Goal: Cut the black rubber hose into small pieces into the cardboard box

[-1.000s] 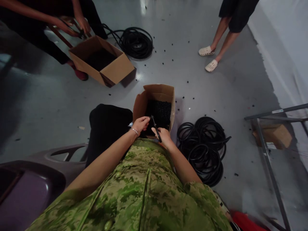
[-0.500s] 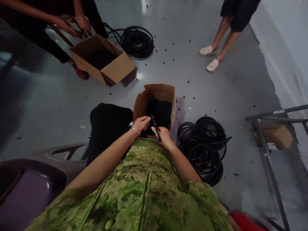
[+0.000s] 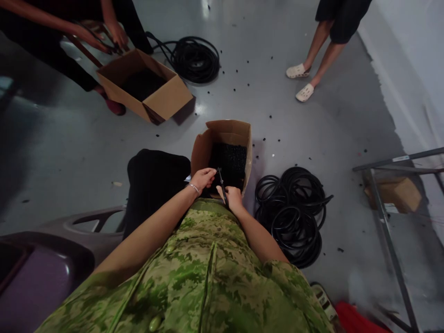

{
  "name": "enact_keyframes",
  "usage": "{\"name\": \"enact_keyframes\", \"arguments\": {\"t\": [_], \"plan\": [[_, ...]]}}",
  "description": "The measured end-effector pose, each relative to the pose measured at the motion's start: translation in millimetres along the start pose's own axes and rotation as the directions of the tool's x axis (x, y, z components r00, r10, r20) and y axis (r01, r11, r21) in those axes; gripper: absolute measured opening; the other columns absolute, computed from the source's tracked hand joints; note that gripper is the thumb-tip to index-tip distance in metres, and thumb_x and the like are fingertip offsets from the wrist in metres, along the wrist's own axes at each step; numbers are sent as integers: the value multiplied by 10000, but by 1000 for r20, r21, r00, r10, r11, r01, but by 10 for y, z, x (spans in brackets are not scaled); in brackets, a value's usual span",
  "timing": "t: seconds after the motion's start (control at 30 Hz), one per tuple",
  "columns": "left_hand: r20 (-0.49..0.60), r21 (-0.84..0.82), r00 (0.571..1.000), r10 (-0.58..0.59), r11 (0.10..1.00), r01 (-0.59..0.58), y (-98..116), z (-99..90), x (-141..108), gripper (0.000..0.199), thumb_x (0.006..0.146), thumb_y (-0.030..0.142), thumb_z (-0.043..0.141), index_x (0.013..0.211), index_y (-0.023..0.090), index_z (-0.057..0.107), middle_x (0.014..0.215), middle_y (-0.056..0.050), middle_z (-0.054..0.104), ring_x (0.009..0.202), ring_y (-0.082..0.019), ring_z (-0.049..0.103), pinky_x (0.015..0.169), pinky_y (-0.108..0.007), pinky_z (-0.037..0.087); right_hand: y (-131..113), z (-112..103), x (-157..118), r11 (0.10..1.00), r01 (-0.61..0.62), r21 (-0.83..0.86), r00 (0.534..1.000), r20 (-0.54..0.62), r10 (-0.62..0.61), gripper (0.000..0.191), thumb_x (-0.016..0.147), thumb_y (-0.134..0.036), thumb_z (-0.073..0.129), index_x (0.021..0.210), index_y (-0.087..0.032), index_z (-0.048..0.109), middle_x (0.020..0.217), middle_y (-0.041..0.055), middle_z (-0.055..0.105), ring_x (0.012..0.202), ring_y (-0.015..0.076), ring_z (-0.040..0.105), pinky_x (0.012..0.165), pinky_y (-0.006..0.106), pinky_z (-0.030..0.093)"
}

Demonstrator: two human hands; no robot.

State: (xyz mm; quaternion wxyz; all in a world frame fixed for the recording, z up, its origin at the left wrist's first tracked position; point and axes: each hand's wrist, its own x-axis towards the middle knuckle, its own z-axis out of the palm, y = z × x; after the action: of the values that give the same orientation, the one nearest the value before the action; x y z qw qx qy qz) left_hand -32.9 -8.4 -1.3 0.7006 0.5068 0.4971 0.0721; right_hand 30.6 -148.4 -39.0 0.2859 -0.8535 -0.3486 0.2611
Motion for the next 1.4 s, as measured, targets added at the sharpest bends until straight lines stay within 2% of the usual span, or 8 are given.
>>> {"name": "enact_keyframes", "arguments": {"t": [0.23, 0.43, 0.53, 0.7, 0.8, 1.0, 1.23, 1.4], "plan": [[-54, 16, 997, -49, 999, 49, 33, 20, 6, 106, 829, 180, 571, 734, 151, 534, 492, 56, 474, 368, -46, 368, 366, -166, 271, 0, 28, -3, 999, -22, 28, 1000, 7, 22, 680, 846, -707, 391, 490, -161, 585, 457, 27, 529, 474, 108, 439, 495, 235, 277], [-51, -66, 999, -9, 998, 5, 10, -22, 37, 154, 840, 209, 550, 700, 149, 530, 518, 36, 501, 389, -62, 410, 375, -185, 329, 89, 79, 16, 994, -92, 64, 996, 0, 92, 665, 831, -722, 398, 526, -167, 600, 458, 27, 534, 478, 129, 495, 479, 230, 299], [-14, -86, 1000, 16, 996, -17, -4, -35, 37, 118, 806, 233, 597, 736, 143, 571, 525, 36, 517, 396, -62, 419, 378, -182, 340, 156, 74, 37, 990, -108, 96, 993, 63, 102, 633, 821, -718, 434, 567, -171, 627, 492, 32, 573, 487, 138, 538, 470, 224, 322], [-12, -74, 999, 41, 996, -42, 8, -25, 8, 115, 779, 244, 621, 735, 139, 599, 496, 43, 499, 385, -57, 398, 357, -171, 301, 260, -25, 71, 968, -144, 204, 972, 211, 100, 589, 847, -698, 426, 748, -176, 680, 585, 17, 646, 493, 129, 588, 472, 207, 377], [-4, -80, 998, 58, 995, -58, 15, -20, -2, 112, 774, 239, 626, 727, 141, 601, 499, 45, 497, 385, -53, 393, 358, -169, 295, 269, -115, 94, 976, -125, 177, 963, 257, 77, 561, 840, -694, 448, 741, -188, 668, 582, 6, 648, 494, 125, 594, 483, 204, 390], [10, -93, 997, 70, 993, -69, 14, -22, -8, 137, 767, 260, 645, 714, 149, 583, 506, 50, 497, 384, -48, 389, 359, -166, 292, 195, -235, 109, 996, -52, 67, 961, 273, 32, 536, 832, -686, 474, 628, -207, 602, 583, -1, 646, 526, 132, 606, 512, 207, 398], [26, -80, 998, 61, 995, -59, 27, -20, -32, 151, 756, 277, 666, 725, 147, 595, 510, 48, 499, 391, -47, 390, 364, -166, 295, 172, -239, 106, 996, -54, 67, 964, 262, 35, 545, 836, -689, 462, 660, -200, 625, 575, -9, 638, 514, 123, 595, 506, 201, 388], [20, -72, 998, 52, 996, -50, 10, -22, -11, 167, 749, 280, 681, 707, 148, 589, 505, 48, 491, 385, -41, 374, 362, -164, 276, 146, -232, 80, 998, -4, 59, 976, 216, -9, 567, 847, -669, 466, 578, -190, 609, 507, 12, 598, 491, 134, 571, 496, 213, 349]]}}
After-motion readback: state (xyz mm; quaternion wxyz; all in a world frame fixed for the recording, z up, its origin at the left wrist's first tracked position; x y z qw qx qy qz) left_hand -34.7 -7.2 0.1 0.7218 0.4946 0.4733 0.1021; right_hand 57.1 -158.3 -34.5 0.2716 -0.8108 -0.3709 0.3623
